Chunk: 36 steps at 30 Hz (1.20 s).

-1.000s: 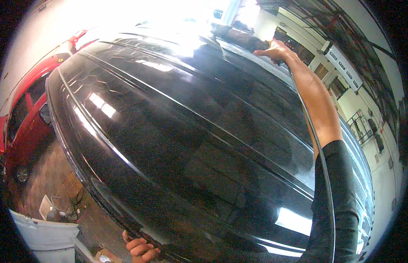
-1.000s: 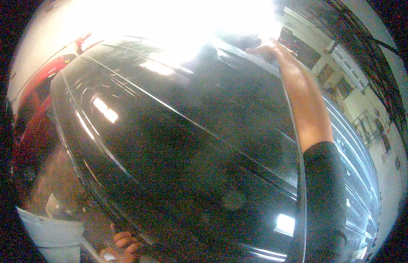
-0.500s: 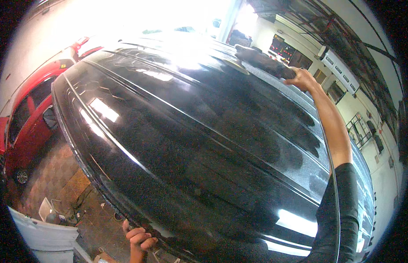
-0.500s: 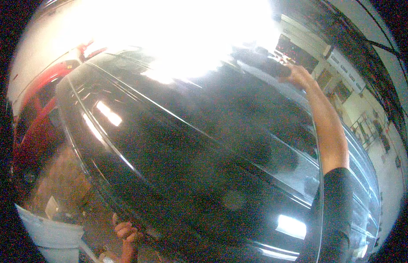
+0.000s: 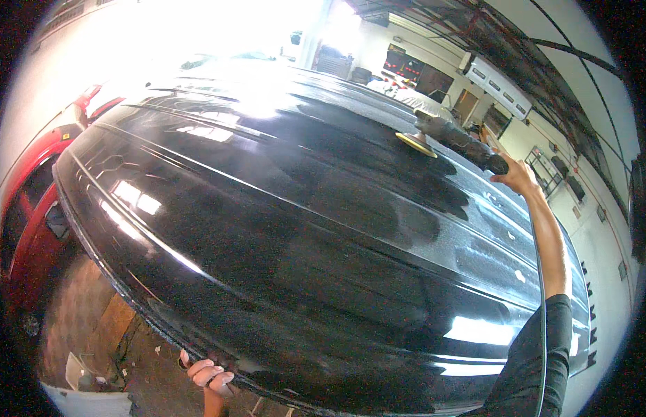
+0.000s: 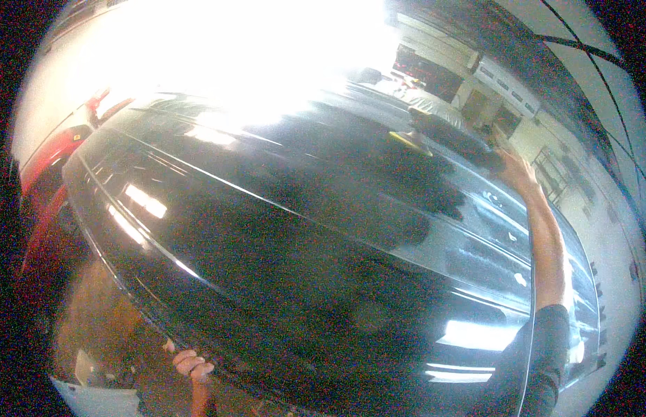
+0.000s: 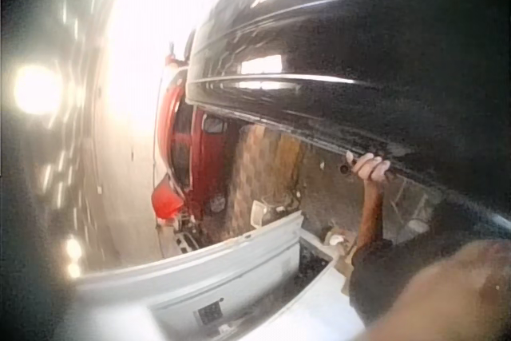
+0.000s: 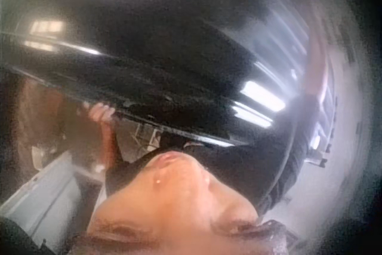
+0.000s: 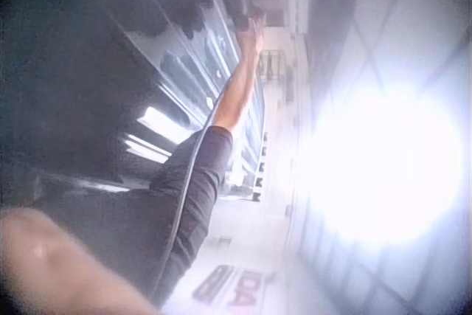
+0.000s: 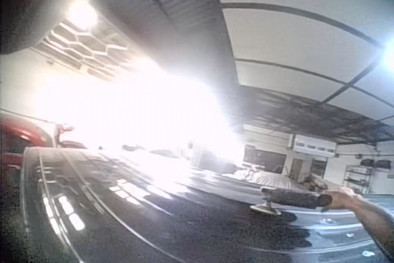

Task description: The person uses a rotary polisher to buff the hood of a black car. They move the polisher in circular motions across the surface, occasionally using their other hand to steady the tool or touch the hood.

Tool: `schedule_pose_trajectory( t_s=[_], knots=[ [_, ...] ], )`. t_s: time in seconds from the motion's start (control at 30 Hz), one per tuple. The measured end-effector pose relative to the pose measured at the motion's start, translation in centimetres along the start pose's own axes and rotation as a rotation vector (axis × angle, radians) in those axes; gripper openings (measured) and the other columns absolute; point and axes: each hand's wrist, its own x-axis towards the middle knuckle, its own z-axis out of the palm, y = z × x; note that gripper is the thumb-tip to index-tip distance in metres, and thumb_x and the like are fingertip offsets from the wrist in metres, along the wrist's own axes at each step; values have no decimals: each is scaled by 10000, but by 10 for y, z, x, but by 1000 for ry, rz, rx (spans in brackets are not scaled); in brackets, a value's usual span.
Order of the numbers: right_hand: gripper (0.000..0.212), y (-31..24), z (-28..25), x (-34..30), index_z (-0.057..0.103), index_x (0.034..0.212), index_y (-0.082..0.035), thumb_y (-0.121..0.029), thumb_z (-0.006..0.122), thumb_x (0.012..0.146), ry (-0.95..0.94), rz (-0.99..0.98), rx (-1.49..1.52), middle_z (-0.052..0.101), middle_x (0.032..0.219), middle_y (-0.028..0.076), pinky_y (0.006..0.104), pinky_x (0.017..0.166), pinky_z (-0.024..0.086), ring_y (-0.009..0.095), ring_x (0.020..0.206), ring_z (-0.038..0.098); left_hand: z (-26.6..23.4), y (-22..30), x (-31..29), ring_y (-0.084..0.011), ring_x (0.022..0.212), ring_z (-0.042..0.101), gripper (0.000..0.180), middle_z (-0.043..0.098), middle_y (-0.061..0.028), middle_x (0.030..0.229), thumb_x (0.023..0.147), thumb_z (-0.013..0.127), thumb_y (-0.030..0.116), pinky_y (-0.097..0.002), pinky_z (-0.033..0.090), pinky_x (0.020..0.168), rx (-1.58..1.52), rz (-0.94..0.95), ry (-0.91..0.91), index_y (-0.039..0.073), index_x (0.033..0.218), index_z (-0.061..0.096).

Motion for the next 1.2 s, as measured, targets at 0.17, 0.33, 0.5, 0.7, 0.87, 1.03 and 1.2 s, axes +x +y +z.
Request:
schedule_pose_trajectory(
  t_s=[0.17,0.33,0.5,0.7,0.87,1.03,1.2],
  knots=[
    [712,-1,-21,-43,630,1259,-207,-463,876,642,-28,106,-53,733,958,128,447,804,532,334,887,704,4,6,6,-167,957,455,156,391,33,942,891,598,362,-604,289,1136,-39,-51,67,307,836,463],
    [684,-5,15,-53,559,1320,-215,-463,802,731,-69,73,103,711,1073,177,506,849,526,414,998,669,11,-4,-7,-178,945,451,167,394,31,940,900,577,402,-604,290,1130,-49,-16,107,302,833,462],
    [713,-65,48,-15,463,1382,-157,-430,763,796,4,-49,47,704,1062,210,524,829,534,425,997,671,6,-3,-9,-184,906,473,132,417,35,912,878,591,343,-611,312,1119,-27,-36,88,302,820,479],
    [723,-184,34,50,427,1408,-175,-437,752,818,-35,-118,95,702,992,235,537,811,552,434,967,683,-1,-4,-17,-203,906,533,149,474,41,896,840,646,249,-635,346,1096,-11,-18,65,306,819,509],
    [806,-246,36,83,424,1430,-144,-411,789,763,-73,-187,132,702,974,230,508,838,537,425,962,680,3,-7,-14,-188,905,512,148,454,45,904,853,641,309,-604,358,1078,-10,47,92,333,835,497],
    [861,-235,71,112,446,1404,-33,-311,816,678,-78,-347,498,661,1116,260,419,955,490,415,1065,637,12,-4,-24,-148,897,466,190,395,62,891,858,652,333,-562,277,1156,-68,13,153,373,786,481],
    [926,-214,71,118,427,1418,46,-281,828,650,-85,-337,516,585,1312,260,394,1040,434,367,1185,584,5,-6,-20,-154,901,464,205,388,60,889,826,677,331,-574,238,1171,-71,29,124,372,789,480]
  ],
)
